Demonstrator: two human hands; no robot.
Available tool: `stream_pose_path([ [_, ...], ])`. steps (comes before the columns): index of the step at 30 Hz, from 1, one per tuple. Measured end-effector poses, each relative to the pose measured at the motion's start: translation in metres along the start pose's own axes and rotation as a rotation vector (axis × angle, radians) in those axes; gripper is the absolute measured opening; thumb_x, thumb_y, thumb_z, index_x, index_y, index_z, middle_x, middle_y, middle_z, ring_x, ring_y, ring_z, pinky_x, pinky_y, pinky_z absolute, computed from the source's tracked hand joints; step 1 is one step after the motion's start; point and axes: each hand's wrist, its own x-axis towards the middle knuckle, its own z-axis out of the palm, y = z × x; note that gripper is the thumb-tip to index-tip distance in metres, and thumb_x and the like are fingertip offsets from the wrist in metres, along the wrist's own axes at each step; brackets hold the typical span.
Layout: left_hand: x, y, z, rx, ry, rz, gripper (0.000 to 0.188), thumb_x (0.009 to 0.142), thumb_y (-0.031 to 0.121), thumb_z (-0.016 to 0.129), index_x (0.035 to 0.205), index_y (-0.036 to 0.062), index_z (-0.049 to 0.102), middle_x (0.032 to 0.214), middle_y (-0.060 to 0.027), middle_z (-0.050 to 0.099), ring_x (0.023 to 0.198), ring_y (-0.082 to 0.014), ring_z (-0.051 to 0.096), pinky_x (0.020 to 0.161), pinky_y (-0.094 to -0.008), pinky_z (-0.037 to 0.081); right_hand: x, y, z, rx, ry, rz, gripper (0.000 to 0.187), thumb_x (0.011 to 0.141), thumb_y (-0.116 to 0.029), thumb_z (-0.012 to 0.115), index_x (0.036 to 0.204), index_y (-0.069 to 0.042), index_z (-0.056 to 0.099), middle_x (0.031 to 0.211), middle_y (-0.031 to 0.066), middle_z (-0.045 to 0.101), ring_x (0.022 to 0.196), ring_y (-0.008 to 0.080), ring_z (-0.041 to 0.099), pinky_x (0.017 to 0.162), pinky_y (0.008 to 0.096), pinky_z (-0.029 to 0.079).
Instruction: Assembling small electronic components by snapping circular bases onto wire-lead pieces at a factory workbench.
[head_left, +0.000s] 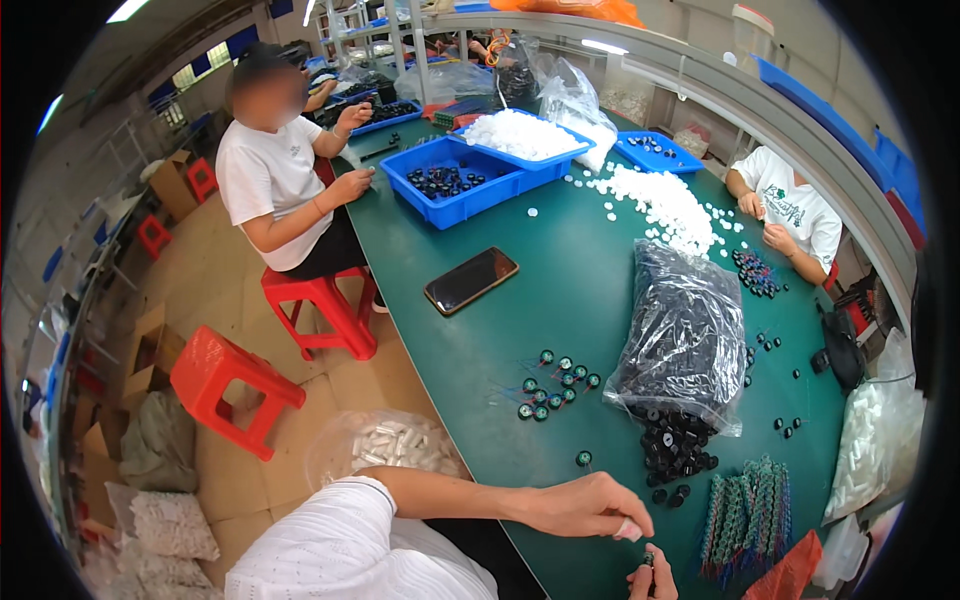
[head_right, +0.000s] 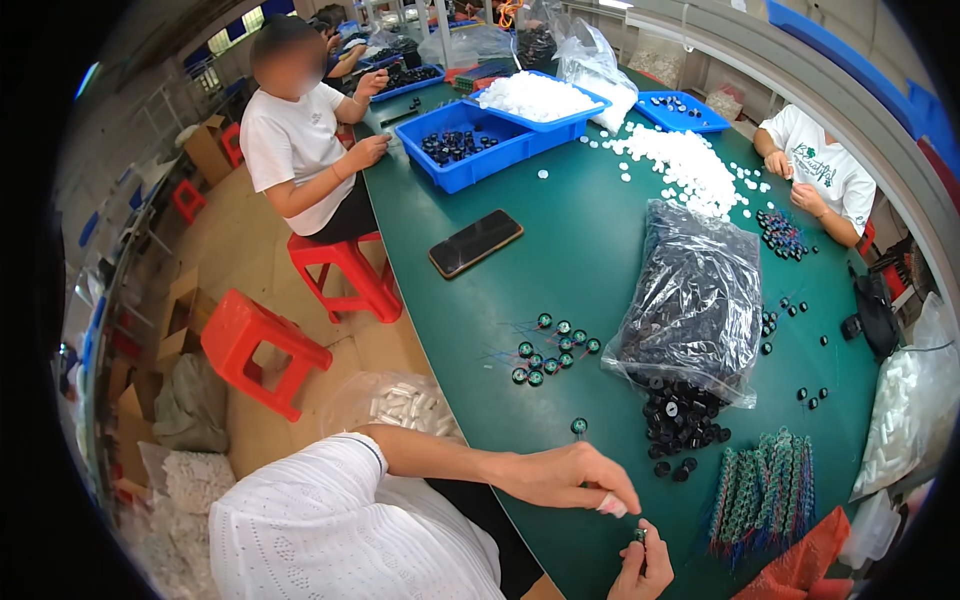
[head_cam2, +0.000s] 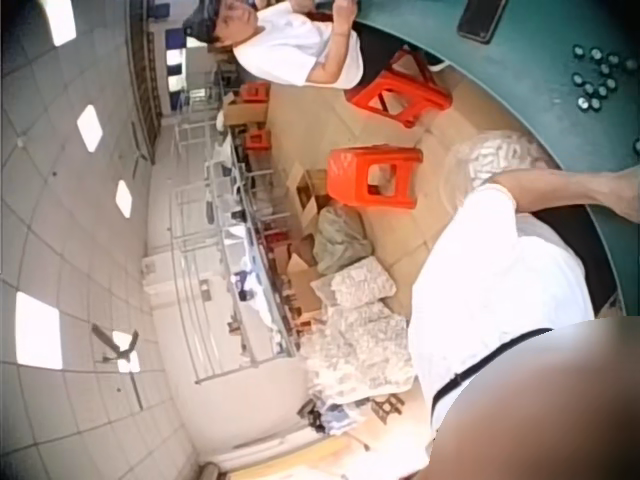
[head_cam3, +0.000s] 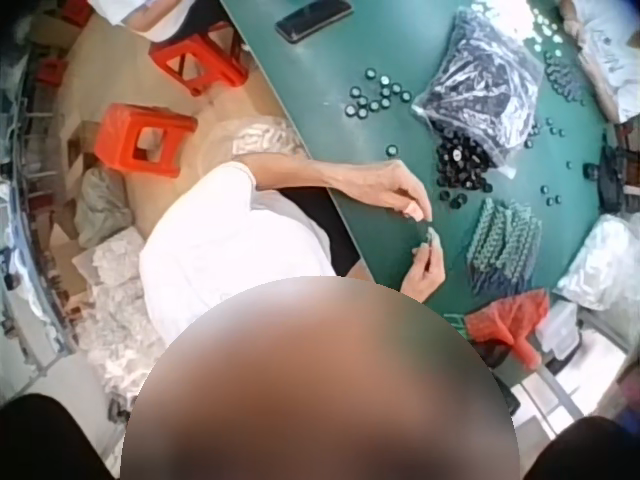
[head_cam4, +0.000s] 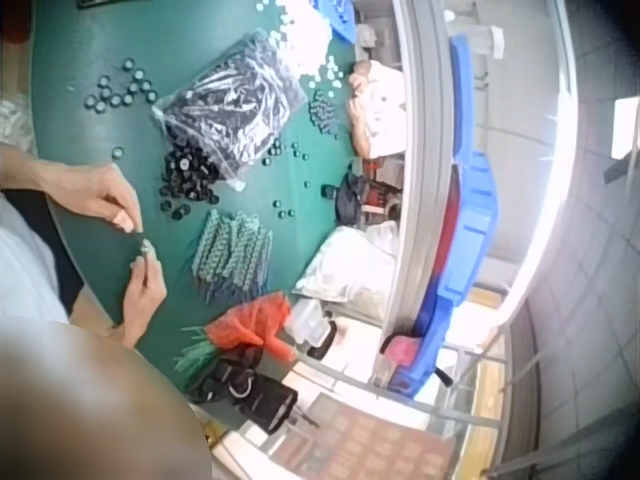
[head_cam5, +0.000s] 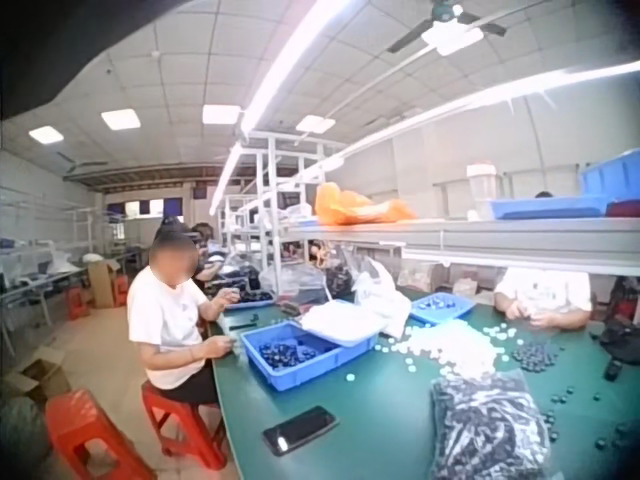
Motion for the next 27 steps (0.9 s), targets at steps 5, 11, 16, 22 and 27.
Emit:
stream_pose_path([
  [5, -0.032, -0.02, 0.015, 0.023, -0.053, -0.118, 0.019, 0.089, 0.01, 0.057, 0.102, -0.0001, 0.067, 0.076, -0.0064, 0.065, 0.065, -0.0113, 0.058, 0.059, -0.029, 0.045, -0.008, -0.014, -0.002, 0.018, 0.008, 0.083, 0.025, 0.098, -0.013, 0.053, 0.116, 0.001, 0.063, 0.081, 0.0125, 0.065, 0.068, 0.02, 0.06, 0.063, 0.0313, 0.049],
  [11, -0.04, -0.035, 0.03, -0.16, -0.044, -0.214, 0.027, 0.097, 0.015, 0.055, 0.117, 0.0001, 0.065, 0.093, -0.0073, 0.067, 0.07, -0.0117, 0.06, 0.069, -0.0274, 0.051, -0.027, -0.009, -0.002, -0.014, 0.001, 0.097, 0.022, 0.096, -0.013, 0.056, 0.112, 0.0, 0.064, 0.083, 0.0121, 0.066, 0.071, 0.0192, 0.062, 0.065, 0.0306, 0.05],
  [16, -0.024, -0.046, 0.026, -0.337, -0.077, -0.26, 0.027, 0.095, 0.012, 0.058, 0.119, 0.0015, 0.065, 0.107, -0.006, 0.068, 0.091, -0.0101, 0.063, 0.072, -0.0256, 0.054, -0.026, -0.017, 0.002, 0.122, -0.023, 0.269, 0.016, 0.088, -0.002, 0.059, 0.102, 0.003, 0.062, 0.082, 0.0155, 0.062, 0.065, 0.026, 0.06, 0.058, 0.0332, 0.046],
  [22, -0.012, -0.034, 0.004, -0.48, 0.075, -0.506, 0.03, 0.096, 0.012, 0.058, 0.123, -0.0014, 0.061, 0.116, -0.0139, 0.066, 0.095, -0.0151, 0.066, 0.077, -0.0241, 0.053, -0.007, -0.011, 0.015, -0.06, -0.023, -0.03, 0.013, 0.084, -0.008, 0.068, 0.095, -0.003, 0.063, 0.078, 0.0105, 0.063, 0.064, 0.0287, 0.059, 0.057, 0.0342, 0.047],
  [27, -0.002, -0.039, 0.021, -0.441, 0.064, -0.559, 0.03, 0.096, 0.013, 0.058, 0.123, -0.0014, 0.06, 0.116, -0.0157, 0.065, 0.097, -0.0189, 0.068, 0.076, -0.0249, 0.056, -0.017, 0.007, 0.013, -0.106, 0.046, -0.001, 0.012, 0.084, -0.012, 0.068, 0.093, -0.006, 0.062, 0.073, 0.0069, 0.06, 0.061, 0.0241, 0.058, 0.054, 0.034, 0.045],
])
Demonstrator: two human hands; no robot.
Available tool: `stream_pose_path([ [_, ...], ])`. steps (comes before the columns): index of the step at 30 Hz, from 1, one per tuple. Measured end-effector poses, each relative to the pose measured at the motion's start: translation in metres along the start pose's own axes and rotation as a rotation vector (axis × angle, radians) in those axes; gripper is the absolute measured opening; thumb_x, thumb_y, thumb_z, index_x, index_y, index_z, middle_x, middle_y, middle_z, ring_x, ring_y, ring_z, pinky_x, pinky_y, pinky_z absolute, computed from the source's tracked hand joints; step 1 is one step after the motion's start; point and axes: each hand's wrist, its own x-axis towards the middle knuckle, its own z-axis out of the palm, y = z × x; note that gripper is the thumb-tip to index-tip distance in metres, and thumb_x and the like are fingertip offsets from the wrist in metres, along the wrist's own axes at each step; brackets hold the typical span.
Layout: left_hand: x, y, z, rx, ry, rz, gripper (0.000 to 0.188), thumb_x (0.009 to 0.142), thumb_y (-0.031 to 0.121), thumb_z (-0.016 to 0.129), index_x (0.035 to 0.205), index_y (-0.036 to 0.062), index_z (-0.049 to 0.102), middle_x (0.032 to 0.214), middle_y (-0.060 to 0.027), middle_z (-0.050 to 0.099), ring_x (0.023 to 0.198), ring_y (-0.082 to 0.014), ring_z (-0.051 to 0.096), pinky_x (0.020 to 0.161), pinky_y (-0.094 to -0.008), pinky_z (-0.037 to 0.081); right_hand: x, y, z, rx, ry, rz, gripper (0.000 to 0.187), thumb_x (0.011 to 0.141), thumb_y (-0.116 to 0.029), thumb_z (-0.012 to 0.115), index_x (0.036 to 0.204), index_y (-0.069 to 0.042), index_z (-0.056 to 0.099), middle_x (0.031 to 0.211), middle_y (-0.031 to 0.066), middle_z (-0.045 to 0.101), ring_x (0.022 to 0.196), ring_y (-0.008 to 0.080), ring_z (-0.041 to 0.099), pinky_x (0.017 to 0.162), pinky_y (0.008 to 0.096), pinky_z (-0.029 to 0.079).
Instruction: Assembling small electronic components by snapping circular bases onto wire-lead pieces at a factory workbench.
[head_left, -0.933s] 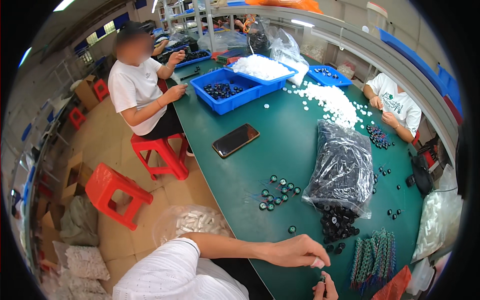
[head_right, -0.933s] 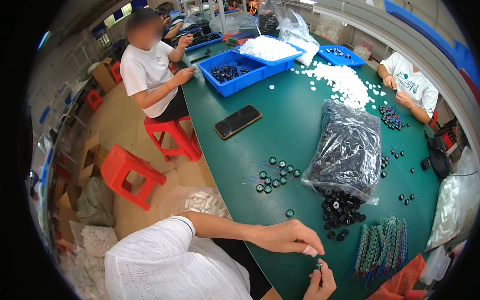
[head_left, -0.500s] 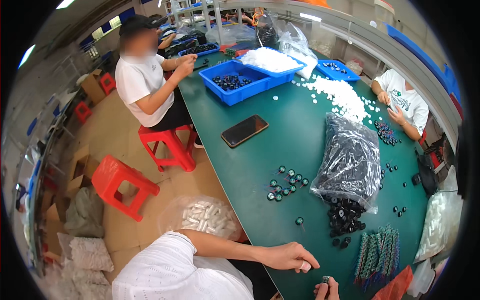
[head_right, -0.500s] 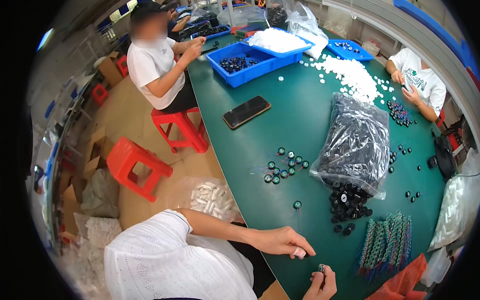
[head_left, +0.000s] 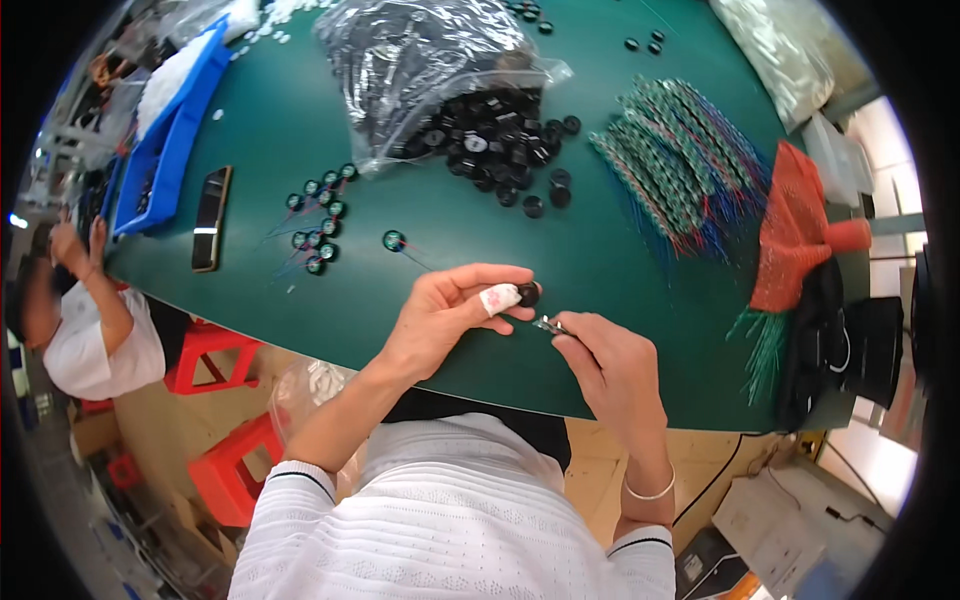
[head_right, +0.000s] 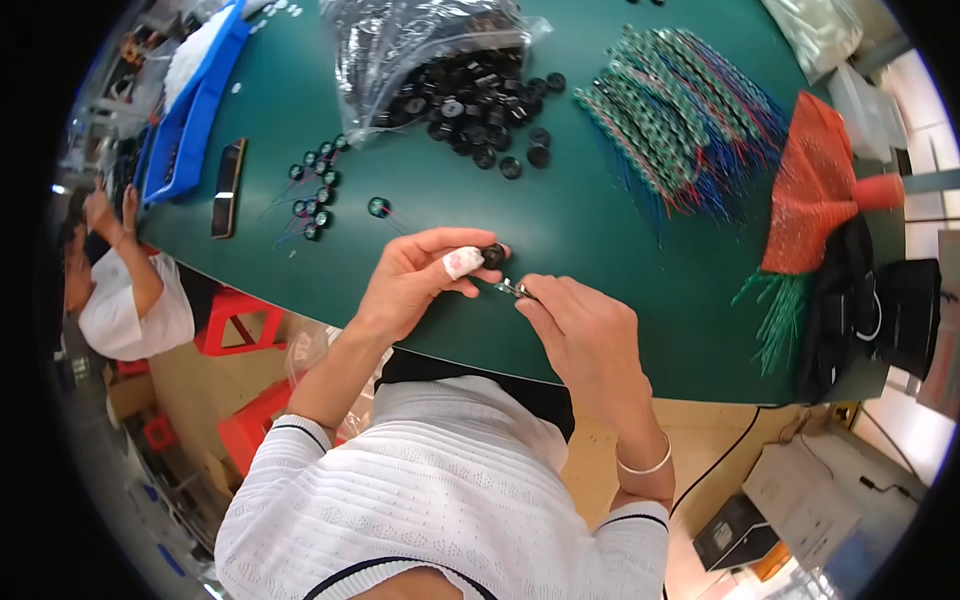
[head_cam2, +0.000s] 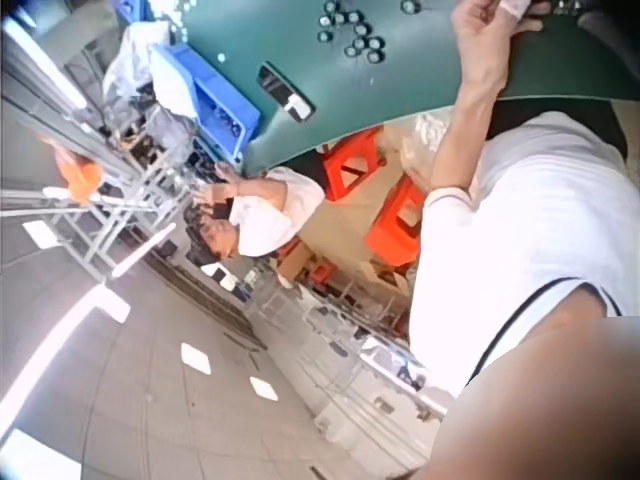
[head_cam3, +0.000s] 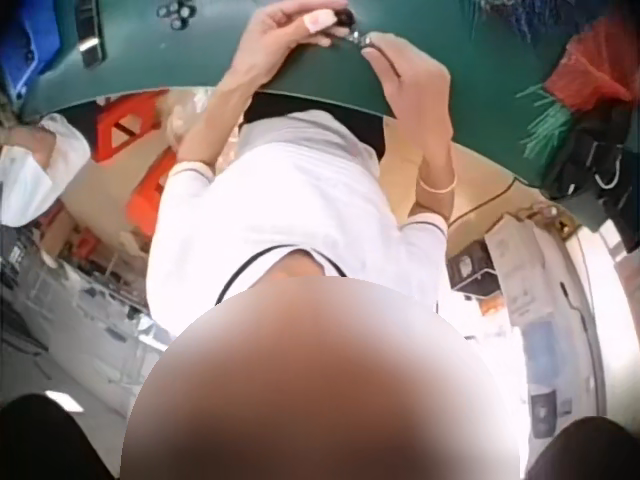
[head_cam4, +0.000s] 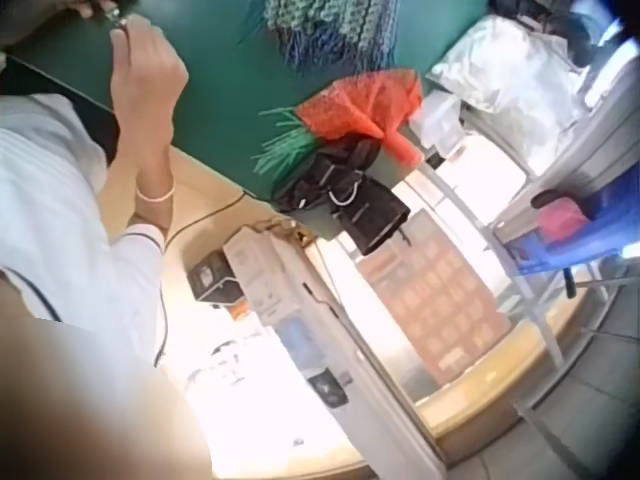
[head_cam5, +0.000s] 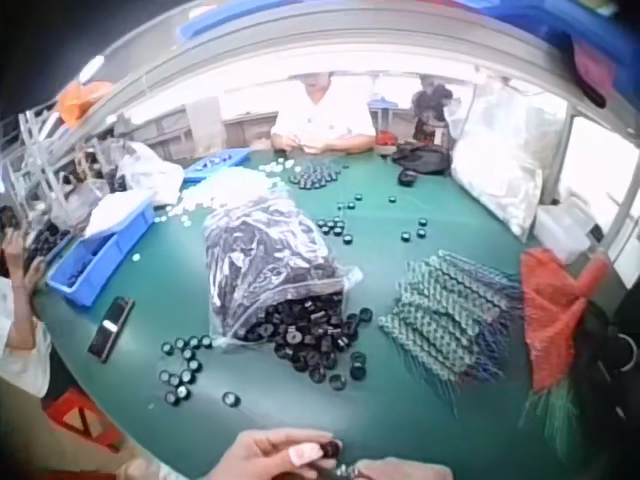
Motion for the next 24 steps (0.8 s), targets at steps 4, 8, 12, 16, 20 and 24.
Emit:
stream_pose_path([
  [4, -0.002, -0.005, 0.005, 0.054, 0.009, 0.008, 0.029, 0.096, 0.012, 0.059, 0.122, 0.0, 0.061, 0.116, -0.014, 0.066, 0.097, -0.0188, 0.068, 0.076, -0.0251, 0.056, -0.003, 0.009, 0.004, -0.049, -0.003, -0.043, 0.012, 0.086, -0.016, 0.067, 0.093, -0.008, 0.062, 0.073, 0.0057, 0.06, 0.063, 0.0233, 0.059, 0.053, 0.0342, 0.045],
  [8, -0.004, -0.012, 0.007, 0.036, 0.011, 0.032, 0.03, 0.096, 0.013, 0.06, 0.123, 0.0009, 0.06, 0.117, -0.0091, 0.065, 0.097, -0.015, 0.066, 0.076, -0.0246, 0.055, -0.003, 0.011, 0.009, -0.015, 0.001, -0.043, 0.012, 0.088, -0.018, 0.065, 0.093, -0.008, 0.061, 0.073, 0.0057, 0.06, 0.063, 0.0236, 0.059, 0.053, 0.035, 0.045],
  [12, -0.006, -0.014, 0.008, 0.064, -0.006, 0.04, 0.03, 0.096, 0.013, 0.06, 0.123, 0.0007, 0.061, 0.119, -0.0085, 0.065, 0.096, -0.0143, 0.065, 0.076, -0.0244, 0.055, -0.004, 0.012, 0.012, -0.012, 0.005, -0.036, 0.012, 0.088, -0.019, 0.065, 0.093, -0.008, 0.061, 0.073, 0.0059, 0.06, 0.063, 0.0239, 0.059, 0.053, 0.0351, 0.045],
  [16, -0.003, -0.015, 0.008, 0.067, 0.009, 0.06, 0.026, 0.095, 0.012, 0.06, 0.118, 0.0, 0.064, 0.114, -0.0113, 0.067, 0.094, -0.0177, 0.068, 0.071, -0.0242, 0.054, -0.002, 0.015, 0.011, -0.028, 0.01, -0.038, 0.012, 0.089, -0.019, 0.065, 0.093, -0.008, 0.061, 0.073, 0.0059, 0.061, 0.063, 0.0244, 0.06, 0.053, 0.0354, 0.045],
  [20, -0.001, -0.013, 0.011, 0.06, 0.0, 0.074, 0.025, 0.095, 0.011, 0.059, 0.117, -0.0005, 0.065, 0.113, -0.0107, 0.067, 0.094, -0.0185, 0.069, 0.073, -0.0241, 0.054, 0.002, 0.019, 0.01, -0.052, 0.009, -0.037, 0.012, 0.089, -0.019, 0.065, 0.093, -0.009, 0.061, 0.074, 0.0057, 0.061, 0.063, 0.0245, 0.06, 0.052, 0.0359, 0.045],
  [24, -0.005, -0.007, 0.01, 0.167, 0.01, 0.113, 0.025, 0.097, 0.009, 0.057, 0.118, -0.0003, 0.064, 0.113, -0.0086, 0.067, 0.097, -0.0149, 0.066, 0.077, -0.0242, 0.053, 0.009, 0.017, 0.011, -0.054, -0.032, -0.041, 0.011, 0.088, -0.019, 0.064, 0.092, -0.009, 0.061, 0.074, 0.006, 0.061, 0.064, 0.0252, 0.06, 0.053, 0.0361, 0.045],
])
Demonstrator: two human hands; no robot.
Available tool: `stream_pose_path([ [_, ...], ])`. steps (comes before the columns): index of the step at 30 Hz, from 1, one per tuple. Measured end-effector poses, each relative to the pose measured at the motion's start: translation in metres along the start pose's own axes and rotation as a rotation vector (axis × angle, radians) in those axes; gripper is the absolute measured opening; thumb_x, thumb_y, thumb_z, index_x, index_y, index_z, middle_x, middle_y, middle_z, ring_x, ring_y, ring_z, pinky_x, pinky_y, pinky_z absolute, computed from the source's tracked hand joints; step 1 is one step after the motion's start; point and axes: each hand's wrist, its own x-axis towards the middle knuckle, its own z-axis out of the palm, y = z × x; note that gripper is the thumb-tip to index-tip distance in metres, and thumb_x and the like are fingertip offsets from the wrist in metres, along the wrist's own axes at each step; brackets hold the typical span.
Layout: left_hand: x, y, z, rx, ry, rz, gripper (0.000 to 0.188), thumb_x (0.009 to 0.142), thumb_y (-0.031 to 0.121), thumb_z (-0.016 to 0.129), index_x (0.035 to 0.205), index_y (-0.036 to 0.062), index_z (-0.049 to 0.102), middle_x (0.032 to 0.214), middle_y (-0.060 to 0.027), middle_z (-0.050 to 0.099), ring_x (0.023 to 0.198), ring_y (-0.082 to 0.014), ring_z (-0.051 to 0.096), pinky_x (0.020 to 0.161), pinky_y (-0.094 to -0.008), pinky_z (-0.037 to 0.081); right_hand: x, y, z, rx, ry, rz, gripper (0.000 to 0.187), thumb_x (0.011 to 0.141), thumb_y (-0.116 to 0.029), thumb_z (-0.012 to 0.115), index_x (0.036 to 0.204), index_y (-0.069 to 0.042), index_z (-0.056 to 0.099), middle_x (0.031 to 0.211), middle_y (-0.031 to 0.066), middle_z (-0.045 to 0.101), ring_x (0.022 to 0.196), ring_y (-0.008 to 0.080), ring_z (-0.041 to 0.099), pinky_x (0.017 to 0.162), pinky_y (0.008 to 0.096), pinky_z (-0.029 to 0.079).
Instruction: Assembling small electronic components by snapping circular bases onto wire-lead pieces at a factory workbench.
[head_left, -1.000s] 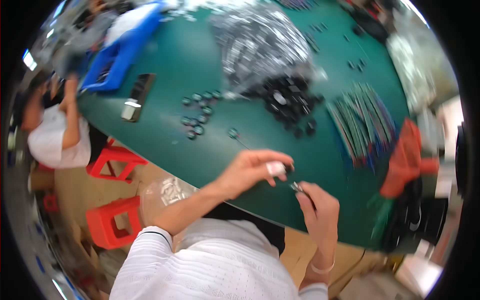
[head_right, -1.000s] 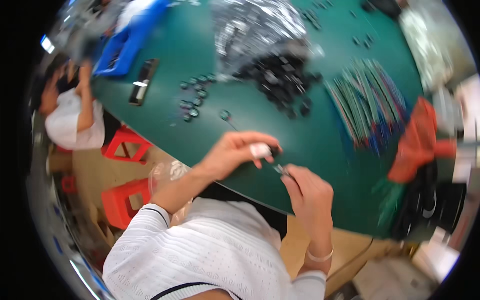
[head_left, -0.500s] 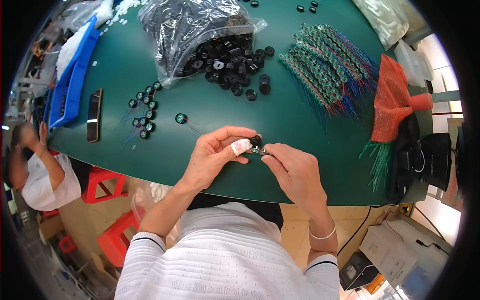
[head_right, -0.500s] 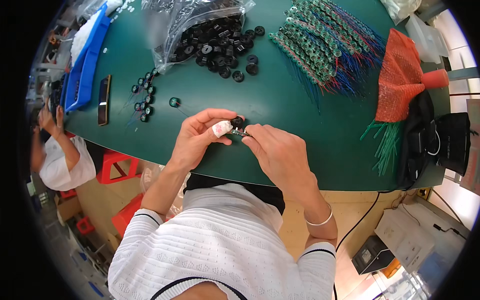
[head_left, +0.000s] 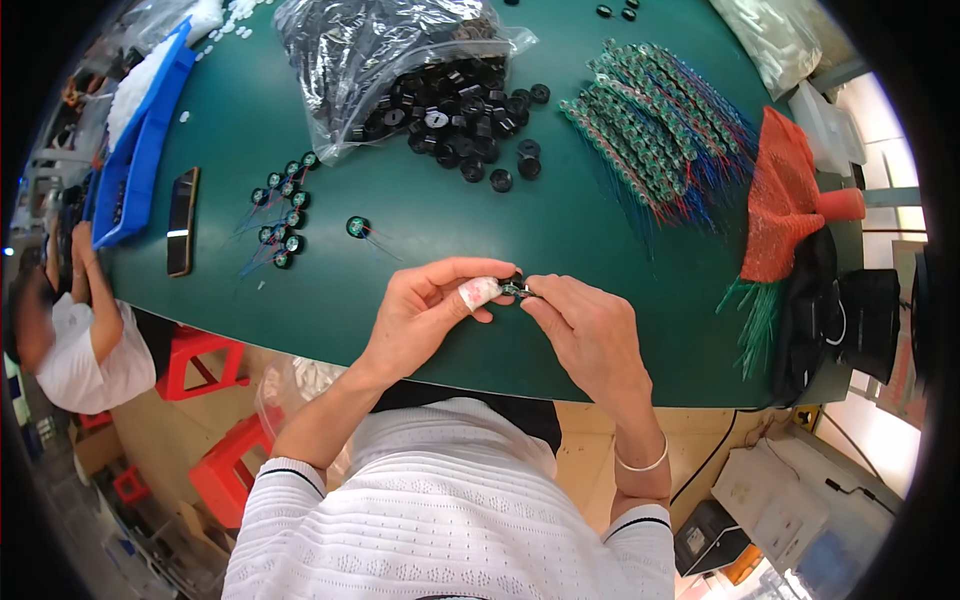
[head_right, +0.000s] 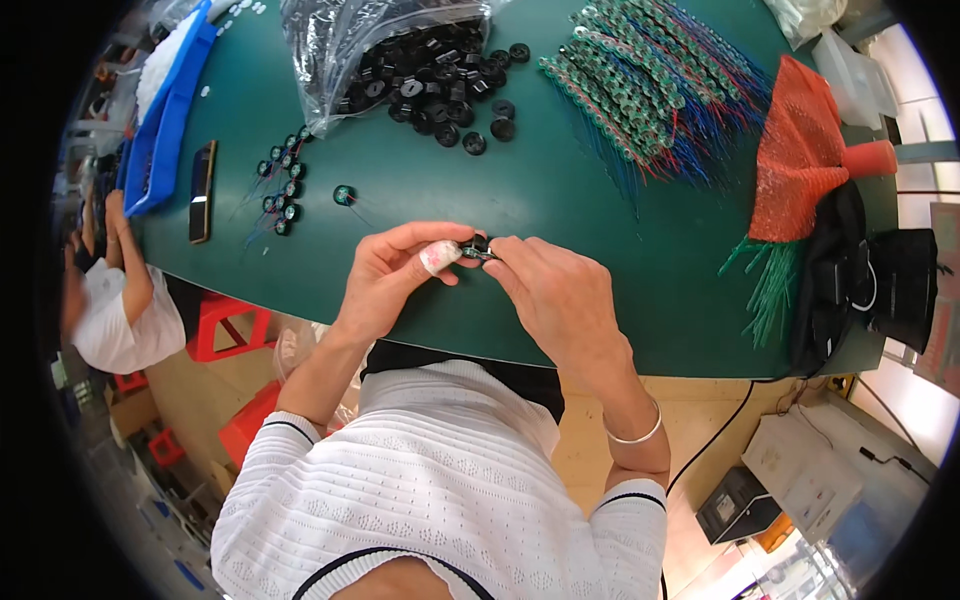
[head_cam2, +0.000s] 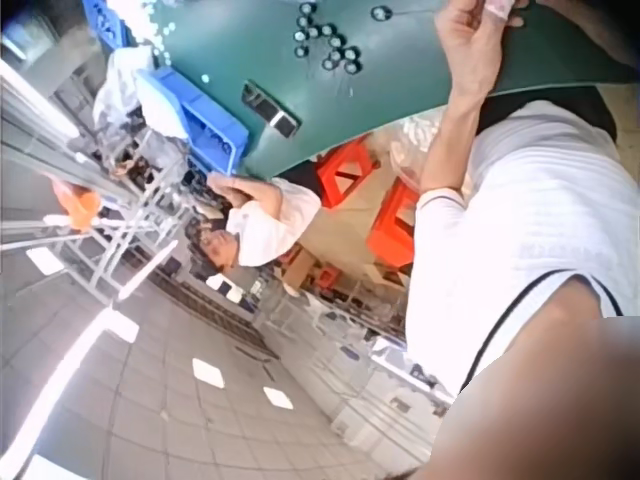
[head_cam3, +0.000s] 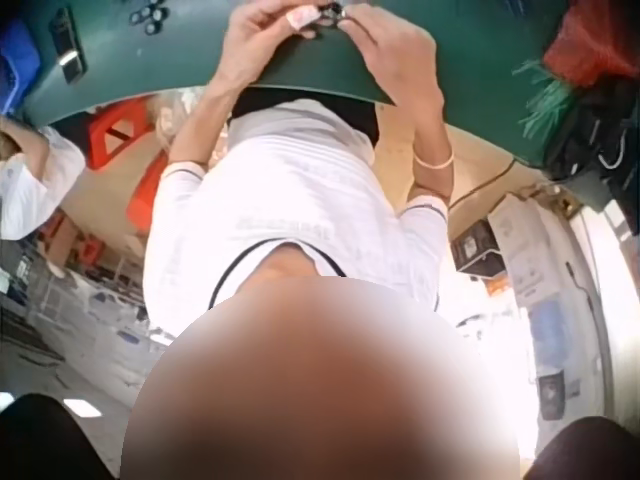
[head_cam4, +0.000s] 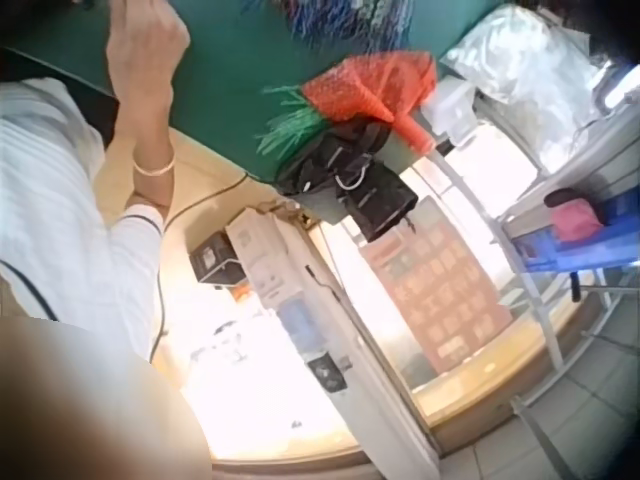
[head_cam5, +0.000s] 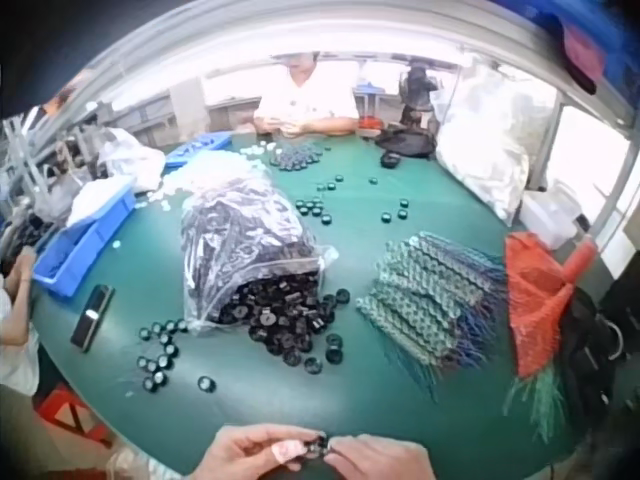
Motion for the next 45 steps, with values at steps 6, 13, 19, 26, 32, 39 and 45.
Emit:
stream_pose_path([
  [6, -0.011, -0.006, 0.009, 0.148, 0.016, 0.14, 0.031, 0.089, 0.013, 0.068, 0.117, 0.0014, 0.064, 0.102, -0.0047, 0.069, 0.092, -0.01, 0.062, 0.08, -0.0259, 0.051, -0.001, -0.012, -0.012, 0.131, -0.148, 0.188, 0.013, 0.086, -0.006, 0.062, 0.098, -0.001, 0.067, 0.091, 0.0167, 0.067, 0.078, 0.0338, 0.065, 0.068, 0.0374, 0.051],
  [13, -0.01, -0.012, 0.008, 0.249, 0.047, 0.252, 0.036, 0.087, 0.011, 0.068, 0.12, 0.0001, 0.06, 0.101, -0.0099, 0.065, 0.089, -0.0186, 0.065, 0.082, -0.0302, 0.053, 0.004, -0.026, -0.008, 0.128, -0.133, 0.144, 0.015, 0.087, -0.003, 0.058, 0.099, 0.004, 0.063, 0.077, 0.0184, 0.059, 0.061, 0.0313, 0.055, 0.058, 0.0367, 0.044],
  [19, -0.012, -0.009, 0.002, 0.447, 0.128, 0.391, 0.02, 0.088, 0.008, 0.064, 0.107, 0.0009, 0.062, 0.094, -0.0105, 0.063, 0.079, -0.0236, 0.064, 0.068, -0.0343, 0.051, 0.004, -0.027, 0.003, 0.219, -0.173, 0.18, 0.018, 0.087, -0.001, 0.059, 0.104, 0.004, 0.062, 0.076, 0.0158, 0.059, 0.058, 0.0248, 0.056, 0.056, 0.0343, 0.045],
  [26, -0.023, -0.014, -0.004, 0.757, 0.249, 0.565, 0.018, 0.088, 0.009, 0.062, 0.106, 0.004, 0.06, 0.087, -0.0104, 0.058, 0.07, -0.0277, 0.059, 0.06, -0.0364, 0.048, 0.001, -0.035, 0.018, 0.19, -0.192, 0.121, 0.02, 0.089, -0.002, 0.059, 0.108, 0.003, 0.059, 0.071, 0.0135, 0.058, 0.056, 0.024, 0.056, 0.054, 0.0339, 0.045],
  [32, -0.034, -0.015, -0.021, 0.981, 0.462, 0.59, 0.014, 0.086, 0.007, 0.063, 0.099, 0.0036, 0.063, 0.088, -0.0096, 0.06, 0.074, -0.0271, 0.062, 0.064, -0.0345, 0.05, -0.01, -0.035, 0.018, 0.153, -0.228, 0.135, 0.021, 0.089, -0.001, 0.06, 0.109, 0.002, 0.06, 0.068, 0.0128, 0.057, 0.055, 0.0233, 0.057, 0.053, 0.0337, 0.045],
  [39, -0.053, 0.005, -0.056, 1.063, 0.44, 0.485, 0.022, 0.081, 0.011, 0.071, 0.103, 0.0063, 0.071, 0.097, -0.0061, 0.065, 0.088, -0.025, 0.057, 0.078, -0.0346, 0.047, -0.016, -0.024, -0.004, 0.252, -0.162, 0.297, 0.02, 0.09, -0.001, 0.058, 0.109, -0.001, 0.06, 0.069, 0.0115, 0.058, 0.056, 0.0197, 0.057, 0.054, 0.0302, 0.045],
  [45, -0.03, 0.039, -0.074, 1.337, 0.621, 0.508, 0.029, 0.079, 0.011, 0.073, 0.108, 0.0085, 0.069, 0.094, -0.0107, 0.062, 0.085, -0.0277, 0.06, 0.072, -0.0356, 0.049, -0.014, -0.013, -0.002, 0.24, -0.124, 0.264, 0.022, 0.089, -0.003, 0.062, 0.11, -0.002, 0.059, 0.071, 0.0113, 0.061, 0.058, 0.0221, 0.06, 0.056, 0.0314, 0.047],
])
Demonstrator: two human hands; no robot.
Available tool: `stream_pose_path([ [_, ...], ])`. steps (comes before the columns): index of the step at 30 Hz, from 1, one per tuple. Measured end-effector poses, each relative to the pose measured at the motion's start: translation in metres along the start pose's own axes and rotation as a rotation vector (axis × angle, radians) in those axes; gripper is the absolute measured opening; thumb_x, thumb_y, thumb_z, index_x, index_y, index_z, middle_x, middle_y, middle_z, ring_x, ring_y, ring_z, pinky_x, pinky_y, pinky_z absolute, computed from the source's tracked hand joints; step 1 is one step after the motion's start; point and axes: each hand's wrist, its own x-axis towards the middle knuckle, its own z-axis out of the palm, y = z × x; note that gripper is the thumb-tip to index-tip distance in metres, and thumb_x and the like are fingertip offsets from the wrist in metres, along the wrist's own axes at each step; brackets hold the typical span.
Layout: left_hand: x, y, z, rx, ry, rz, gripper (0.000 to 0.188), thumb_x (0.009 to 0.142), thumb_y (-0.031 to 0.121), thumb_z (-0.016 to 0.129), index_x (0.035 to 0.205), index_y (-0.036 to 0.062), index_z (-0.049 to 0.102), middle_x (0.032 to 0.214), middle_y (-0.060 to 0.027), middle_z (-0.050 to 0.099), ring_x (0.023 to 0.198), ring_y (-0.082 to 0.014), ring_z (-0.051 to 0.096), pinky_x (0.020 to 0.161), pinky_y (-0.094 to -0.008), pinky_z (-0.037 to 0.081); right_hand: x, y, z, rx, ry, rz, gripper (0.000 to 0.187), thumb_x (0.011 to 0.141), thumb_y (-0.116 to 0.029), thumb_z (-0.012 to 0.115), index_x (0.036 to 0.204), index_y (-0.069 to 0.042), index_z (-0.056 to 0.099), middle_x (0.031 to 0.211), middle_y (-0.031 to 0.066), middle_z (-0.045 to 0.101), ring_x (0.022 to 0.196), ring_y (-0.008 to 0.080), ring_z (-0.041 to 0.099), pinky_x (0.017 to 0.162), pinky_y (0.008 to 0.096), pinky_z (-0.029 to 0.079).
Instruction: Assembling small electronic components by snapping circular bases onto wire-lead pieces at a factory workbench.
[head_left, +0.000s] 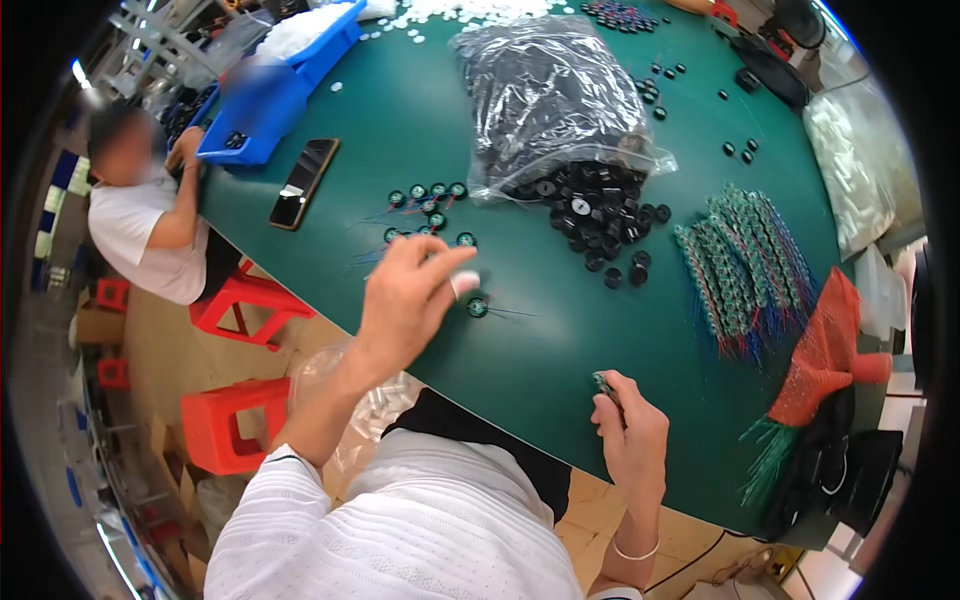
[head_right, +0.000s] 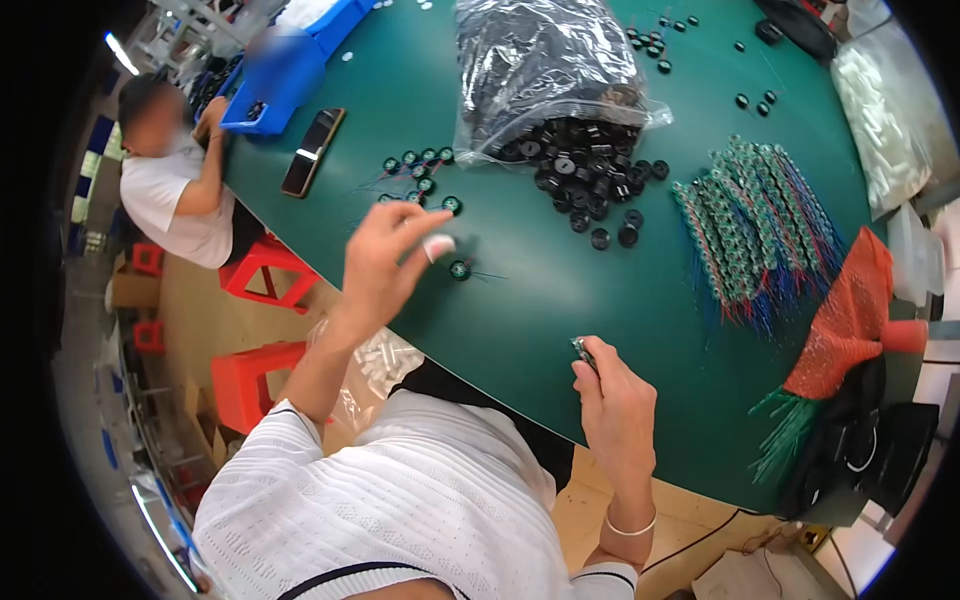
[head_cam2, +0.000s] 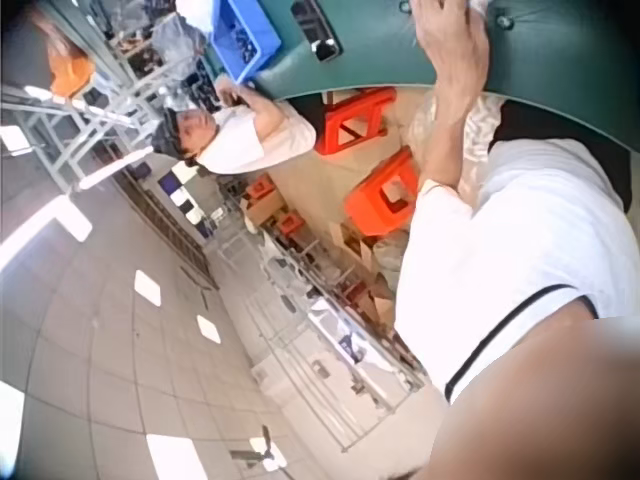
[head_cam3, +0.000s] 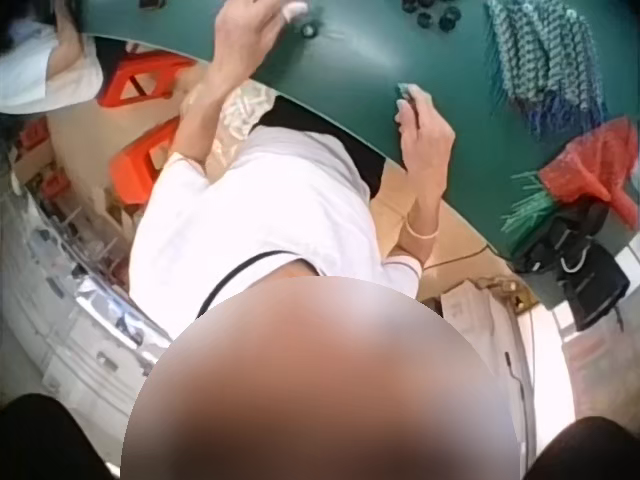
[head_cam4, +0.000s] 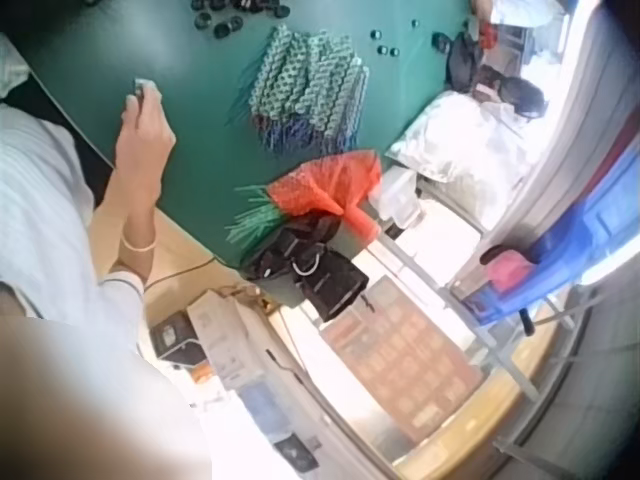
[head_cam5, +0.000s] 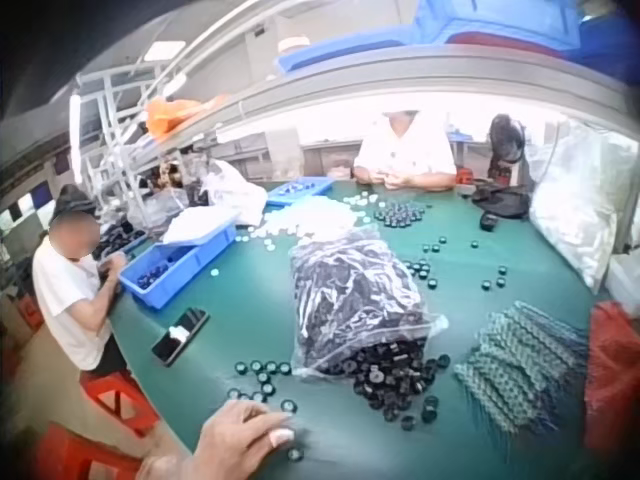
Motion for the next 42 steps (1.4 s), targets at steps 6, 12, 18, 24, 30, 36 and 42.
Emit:
stream_pose_path([
  [6, 0.052, 0.027, 0.045, -0.102, -0.019, 0.304, 0.017, 0.078, 0.012, 0.074, 0.092, 0.0054, 0.069, 0.088, -0.0083, 0.065, 0.084, -0.0253, 0.061, 0.073, -0.0362, 0.051, 0.006, -0.004, 0.004, -0.016, 0.012, -0.029, 0.019, 0.089, -0.004, 0.062, 0.107, -0.003, 0.058, 0.074, 0.0131, 0.064, 0.06, 0.0266, 0.062, 0.057, 0.0339, 0.048],
  [12, 0.064, 0.027, 0.104, -0.003, -0.132, 0.36, 0.023, 0.073, 0.015, 0.073, 0.088, 0.0042, 0.06, 0.092, -0.0126, 0.056, 0.095, -0.0311, 0.054, 0.082, -0.0382, 0.05, -0.01, 0.003, 0.001, 0.021, 0.046, 0.087, 0.016, 0.089, -0.003, 0.061, 0.104, -0.001, 0.059, 0.071, 0.0119, 0.063, 0.059, 0.0191, 0.062, 0.055, 0.0298, 0.047],
  [18, 0.06, 0.013, 0.088, -0.103, -0.215, 0.3, 0.013, 0.078, 0.007, 0.067, 0.084, -0.001, 0.058, 0.091, -0.0153, 0.056, 0.091, -0.0318, 0.055, 0.074, -0.0423, 0.048, -0.003, 0.002, 0.001, 0.045, -0.004, 0.076, 0.014, 0.09, -0.002, 0.059, 0.104, 0.001, 0.059, 0.069, 0.0084, 0.061, 0.058, 0.0139, 0.059, 0.054, 0.0259, 0.045],
  [24, 0.054, 0.006, 0.063, -0.141, -0.368, 0.241, 0.013, 0.08, 0.009, 0.067, 0.082, -0.0014, 0.059, 0.085, -0.0149, 0.055, 0.086, -0.033, 0.056, 0.076, -0.0437, 0.046, 0.0, 0.0, 0.0, 0.057, 0.002, 0.069, 0.014, 0.09, -0.001, 0.059, 0.103, 0.002, 0.06, 0.072, 0.0094, 0.061, 0.059, 0.0142, 0.059, 0.054, 0.0255, 0.045],
  [30, 0.039, 0.004, 0.049, -0.193, -0.312, 0.147, 0.019, 0.082, 0.014, 0.069, 0.091, 0.002, 0.057, 0.096, -0.014, 0.053, 0.095, -0.0311, 0.052, 0.078, -0.0418, 0.044, 0.001, 0.001, -0.001, 0.014, 0.018, -0.053, 0.015, 0.089, -0.001, 0.06, 0.103, 0.004, 0.062, 0.081, 0.0107, 0.062, 0.062, 0.016, 0.058, 0.056, 0.0273, 0.045],
  [36, 0.031, 0.019, 0.051, -0.378, -0.318, 0.09, 0.021, 0.08, 0.014, 0.072, 0.094, 0.0041, 0.06, 0.083, -0.0138, 0.058, 0.078, -0.0349, 0.058, 0.069, -0.044, 0.046, -0.008, -0.004, -0.002, -0.031, 0.09, -0.05, 0.015, 0.09, -0.002, 0.058, 0.104, 0.004, 0.061, 0.081, 0.0096, 0.061, 0.062, 0.0155, 0.055, 0.056, 0.0269, 0.044],
  [42, 0.008, 0.078, 0.005, -1.223, -0.644, -0.361, 0.023, 0.094, 0.012, 0.06, 0.115, 0.004, 0.067, 0.101, -0.0072, 0.069, 0.086, -0.0133, 0.067, 0.07, -0.0249, 0.052, -0.003, -0.004, -0.009, 0.057, 0.197, -0.121, 0.012, 0.088, -0.005, 0.065, 0.098, 0.001, 0.063, 0.077, 0.0111, 0.06, 0.06, 0.0194, 0.053, 0.057, 0.0289, 0.044],
])
